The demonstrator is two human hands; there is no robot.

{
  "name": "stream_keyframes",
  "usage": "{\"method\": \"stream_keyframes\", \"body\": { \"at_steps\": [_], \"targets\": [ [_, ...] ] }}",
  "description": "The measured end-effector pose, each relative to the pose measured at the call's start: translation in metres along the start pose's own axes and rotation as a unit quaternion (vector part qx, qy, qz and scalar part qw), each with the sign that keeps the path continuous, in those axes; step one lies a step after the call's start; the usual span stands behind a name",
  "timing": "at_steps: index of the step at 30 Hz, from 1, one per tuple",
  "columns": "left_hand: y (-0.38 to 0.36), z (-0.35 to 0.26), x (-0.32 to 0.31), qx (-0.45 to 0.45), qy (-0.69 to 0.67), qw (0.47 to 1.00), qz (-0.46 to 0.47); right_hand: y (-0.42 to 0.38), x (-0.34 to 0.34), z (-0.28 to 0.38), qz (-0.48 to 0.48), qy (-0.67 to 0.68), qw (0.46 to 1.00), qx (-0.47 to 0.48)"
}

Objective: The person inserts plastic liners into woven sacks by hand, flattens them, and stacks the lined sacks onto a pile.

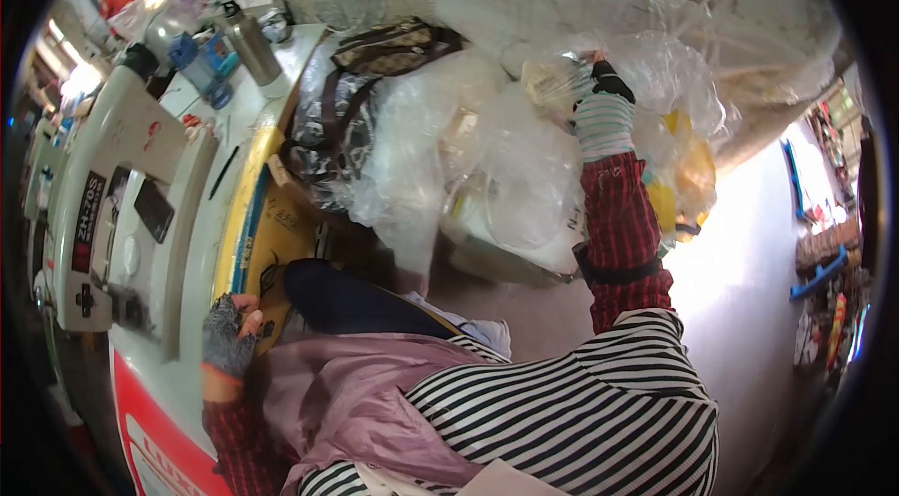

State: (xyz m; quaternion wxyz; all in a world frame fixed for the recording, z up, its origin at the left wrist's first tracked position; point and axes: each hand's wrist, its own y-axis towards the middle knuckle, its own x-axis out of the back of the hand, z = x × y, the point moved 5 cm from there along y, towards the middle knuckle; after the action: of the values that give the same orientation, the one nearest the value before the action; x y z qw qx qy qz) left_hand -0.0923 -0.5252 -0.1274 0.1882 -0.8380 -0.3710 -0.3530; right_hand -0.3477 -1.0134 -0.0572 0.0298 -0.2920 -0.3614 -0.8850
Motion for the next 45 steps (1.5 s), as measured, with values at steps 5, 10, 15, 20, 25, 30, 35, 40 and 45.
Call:
{"method": "stream_keyframes", "body": {
  "at_steps": [5,10,15,20,25,30,35,40,45],
  "targets": [
    [-0.018,0.029,0.022,0.092,0.02,0.995,-0.036,0.059,-0.088,0.059,0.051,-0.072,0.988,0.127],
    [-0.05,0.079,0.042,0.122,0.076,0.985,-0.099,0.098,-0.186,0.119,0.098,-0.096,0.979,0.149],
    [-0.09,0.133,0.054,0.229,0.072,0.961,-0.138,0.106,-0.287,0.171,0.163,-0.125,0.965,0.163],
    [-0.128,0.191,0.052,0.32,-0.013,0.935,-0.153,0.092,-0.368,0.213,0.201,-0.132,0.955,0.176],
    [-0.116,0.184,0.064,0.263,0.007,0.948,-0.179,0.087,-0.432,0.247,0.212,-0.123,0.952,0.18],
    [-0.114,0.197,0.068,0.308,-0.023,0.931,-0.195,0.094,-0.479,0.259,0.23,-0.103,0.952,0.173],
    [-0.125,0.219,0.064,0.271,0.026,0.943,-0.193,0.079,-0.54,0.222,0.386,0.031,0.908,-0.159],
    [-0.143,0.228,0.063,0.296,-0.057,0.922,-0.244,0.051,-0.547,0.198,0.31,0.126,0.93,-0.151],
    [-0.145,0.224,0.06,0.316,-0.064,0.915,-0.241,0.041,-0.604,0.162,0.388,0.027,0.9,-0.198]
  ]
}}
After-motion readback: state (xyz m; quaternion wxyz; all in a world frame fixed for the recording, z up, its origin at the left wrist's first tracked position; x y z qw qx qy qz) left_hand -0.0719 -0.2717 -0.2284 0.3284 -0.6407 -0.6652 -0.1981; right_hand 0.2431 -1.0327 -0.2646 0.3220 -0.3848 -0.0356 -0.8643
